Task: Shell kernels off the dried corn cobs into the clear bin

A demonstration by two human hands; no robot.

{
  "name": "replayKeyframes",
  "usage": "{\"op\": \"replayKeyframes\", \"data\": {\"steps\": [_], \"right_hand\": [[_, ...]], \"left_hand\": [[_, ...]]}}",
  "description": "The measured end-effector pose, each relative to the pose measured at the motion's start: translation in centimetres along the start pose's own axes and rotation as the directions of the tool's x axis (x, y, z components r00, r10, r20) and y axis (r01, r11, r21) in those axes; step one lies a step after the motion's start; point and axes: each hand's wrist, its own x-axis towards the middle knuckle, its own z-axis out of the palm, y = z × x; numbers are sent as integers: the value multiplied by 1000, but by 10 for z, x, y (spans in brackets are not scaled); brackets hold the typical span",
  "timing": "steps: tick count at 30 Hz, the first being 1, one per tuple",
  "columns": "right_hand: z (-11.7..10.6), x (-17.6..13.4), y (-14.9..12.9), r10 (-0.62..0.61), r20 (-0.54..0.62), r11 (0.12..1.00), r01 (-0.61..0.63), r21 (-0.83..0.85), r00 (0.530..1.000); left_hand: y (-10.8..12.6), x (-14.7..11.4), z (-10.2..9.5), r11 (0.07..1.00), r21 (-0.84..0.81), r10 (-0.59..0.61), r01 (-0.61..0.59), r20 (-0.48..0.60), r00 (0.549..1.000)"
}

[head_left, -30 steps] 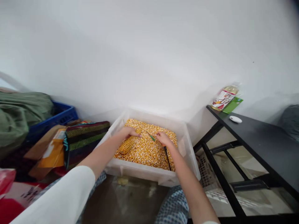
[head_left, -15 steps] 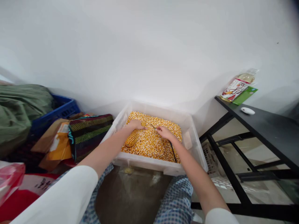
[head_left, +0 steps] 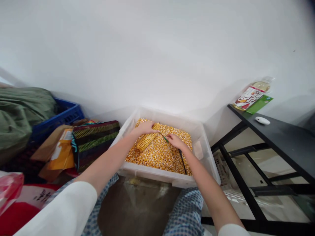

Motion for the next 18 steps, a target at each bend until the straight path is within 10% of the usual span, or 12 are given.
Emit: {"op": "replayKeyframes", "data": {"steps": [11,18], "right_hand": [[-6,1,-9,-31,-102,978,51,200,994],[-13,-6,-29,-48,-53,804,70,591,997]], "left_hand": [[17,-4,-36,870,-490,-33,-42,-143,989],[41,-12,-46,448,-881,-52,-153,-196,979]]}}
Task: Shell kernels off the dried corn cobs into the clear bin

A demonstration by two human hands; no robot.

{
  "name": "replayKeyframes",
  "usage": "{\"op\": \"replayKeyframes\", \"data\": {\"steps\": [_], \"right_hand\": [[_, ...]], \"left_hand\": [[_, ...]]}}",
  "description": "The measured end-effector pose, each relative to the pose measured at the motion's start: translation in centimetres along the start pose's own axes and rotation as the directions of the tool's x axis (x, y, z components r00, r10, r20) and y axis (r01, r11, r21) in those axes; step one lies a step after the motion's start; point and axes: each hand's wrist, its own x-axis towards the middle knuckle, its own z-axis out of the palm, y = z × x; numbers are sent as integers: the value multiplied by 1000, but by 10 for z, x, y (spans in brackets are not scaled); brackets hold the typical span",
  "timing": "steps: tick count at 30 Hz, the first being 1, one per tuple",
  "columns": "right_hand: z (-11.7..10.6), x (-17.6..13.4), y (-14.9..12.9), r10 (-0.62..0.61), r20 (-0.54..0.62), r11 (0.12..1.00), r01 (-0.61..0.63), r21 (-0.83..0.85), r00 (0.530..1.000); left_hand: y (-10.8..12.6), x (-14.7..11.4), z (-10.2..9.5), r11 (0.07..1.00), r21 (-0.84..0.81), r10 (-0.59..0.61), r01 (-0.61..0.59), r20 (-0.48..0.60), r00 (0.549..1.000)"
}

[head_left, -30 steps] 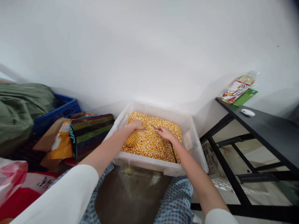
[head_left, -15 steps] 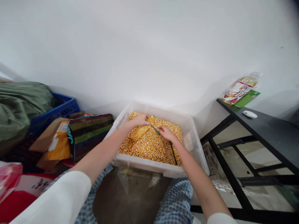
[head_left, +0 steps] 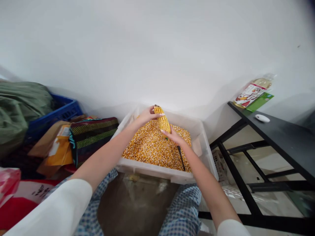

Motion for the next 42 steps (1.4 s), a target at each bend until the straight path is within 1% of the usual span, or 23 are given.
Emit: {"op": "replayKeyframes", "data": {"steps": [2,3,4,6,7,8,11,12,14,16,17,21,25,28,29,32,35,36,39,42], "right_hand": [[-1,-2,-7,-29,17,1000,28,13,999],[-2,-3,-11,-34,6,999,34,-14,999],[-3,-4,-14,-32,-34,997,30,-66,999],[-6,-5,-19,-24,-184,981,-13,-196,983],[-8,-5,-22,-14,-243,973,-43,-227,970],[-9,-6,-24,6,-255,974,-63,-217,967],[-10,-7,-29,63,-122,996,-71,-57,990],[-10,-8,-30,69,-109,997,-73,-35,992],[-8,-8,-33,81,-145,994,-91,-59,986],[-6,-8,-35,97,-192,987,-119,-105,977],[-4,-7,-36,103,-195,985,-128,-117,975],[0,-9,-41,90,-132,990,-102,-93,987],[1,-12,-43,120,-104,991,-125,-39,987],[1,-11,-41,147,-73,988,-150,-39,986],[2,-10,-40,151,-84,986,-157,-64,985],[3,-8,-36,137,-189,970,-171,-174,972],[6,-8,-36,123,-264,958,-184,-219,957],[7,-8,-36,130,-260,962,-186,-202,957],[10,-10,-41,155,-172,984,-168,-62,973],[14,-12,-45,171,-105,983,-163,84,980]], "left_hand": [[-1,0,1,989,-148,-7,9,12,1000],[-3,1,1,976,-218,-6,12,29,1000],[-6,1,1,960,-280,-4,17,47,999],[-12,4,-1,931,-364,-12,36,67,998],[-15,6,-2,925,-376,-28,52,70,997],[-18,8,-3,928,-367,-48,72,74,996],[-23,14,-6,957,-247,-137,151,73,988],[-25,16,-7,963,-204,-171,178,54,984],[-27,19,-8,966,-148,-217,214,-6,976],[-29,20,-8,967,-113,-234,226,-55,971],[-31,19,-8,969,-94,-236,229,-69,969],[-38,19,-7,968,-20,-251,251,-109,962],[-43,22,-7,965,-61,-261,256,-100,960],[-43,21,-8,955,-71,-295,289,-96,951],[-42,20,-8,951,-75,-307,301,-92,947],[-40,16,-8,943,-109,-322,313,-72,944],[-40,13,-6,939,-141,-324,313,-62,944],[-40,13,-5,939,-147,-324,312,-63,944],[-41,13,-2,939,-188,-307,289,-73,949],[-41,13,3,925,-288,-275,248,-57,960]]}}
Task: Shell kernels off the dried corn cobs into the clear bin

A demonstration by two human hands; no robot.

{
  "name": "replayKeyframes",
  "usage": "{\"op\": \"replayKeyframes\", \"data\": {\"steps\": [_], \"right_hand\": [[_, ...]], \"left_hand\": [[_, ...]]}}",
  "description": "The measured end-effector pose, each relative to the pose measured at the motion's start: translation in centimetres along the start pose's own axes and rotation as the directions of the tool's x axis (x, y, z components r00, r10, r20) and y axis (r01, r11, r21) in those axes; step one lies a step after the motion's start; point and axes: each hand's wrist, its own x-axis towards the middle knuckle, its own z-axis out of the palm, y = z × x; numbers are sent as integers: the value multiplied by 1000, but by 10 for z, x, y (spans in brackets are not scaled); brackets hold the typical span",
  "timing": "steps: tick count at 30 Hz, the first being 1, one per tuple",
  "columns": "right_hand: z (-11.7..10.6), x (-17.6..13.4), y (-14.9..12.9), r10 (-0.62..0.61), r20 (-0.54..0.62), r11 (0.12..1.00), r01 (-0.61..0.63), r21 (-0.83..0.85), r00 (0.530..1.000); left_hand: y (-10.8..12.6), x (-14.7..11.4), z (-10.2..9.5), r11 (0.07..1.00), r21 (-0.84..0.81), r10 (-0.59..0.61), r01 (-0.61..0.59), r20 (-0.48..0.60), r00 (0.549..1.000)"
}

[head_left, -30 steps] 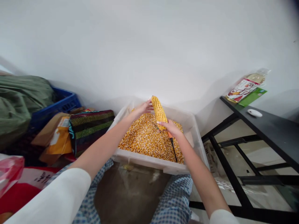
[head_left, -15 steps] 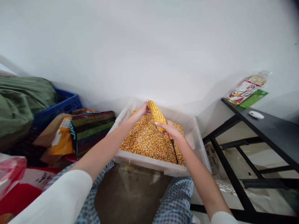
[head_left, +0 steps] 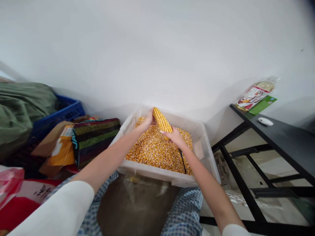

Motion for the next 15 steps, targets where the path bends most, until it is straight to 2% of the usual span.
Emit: {"op": "replayKeyframes", "data": {"steps": [4,6,8,11,15], "right_hand": [[5,0,1,12,39,997,-15,82,999],[6,0,3,-8,24,1000,7,26,1000],[7,1,6,-65,-39,994,62,-86,997],[6,3,9,-170,-114,961,139,-237,979],[5,8,8,-207,-49,944,187,-272,977]], "left_hand": [[-1,-2,7,997,-69,18,-17,27,999],[0,-7,12,996,-85,16,-12,53,998],[0,-12,17,994,-103,28,-20,78,997],[-1,-19,24,991,-128,34,-28,42,999],[-5,-18,30,975,-224,-1,7,29,1000]]}}
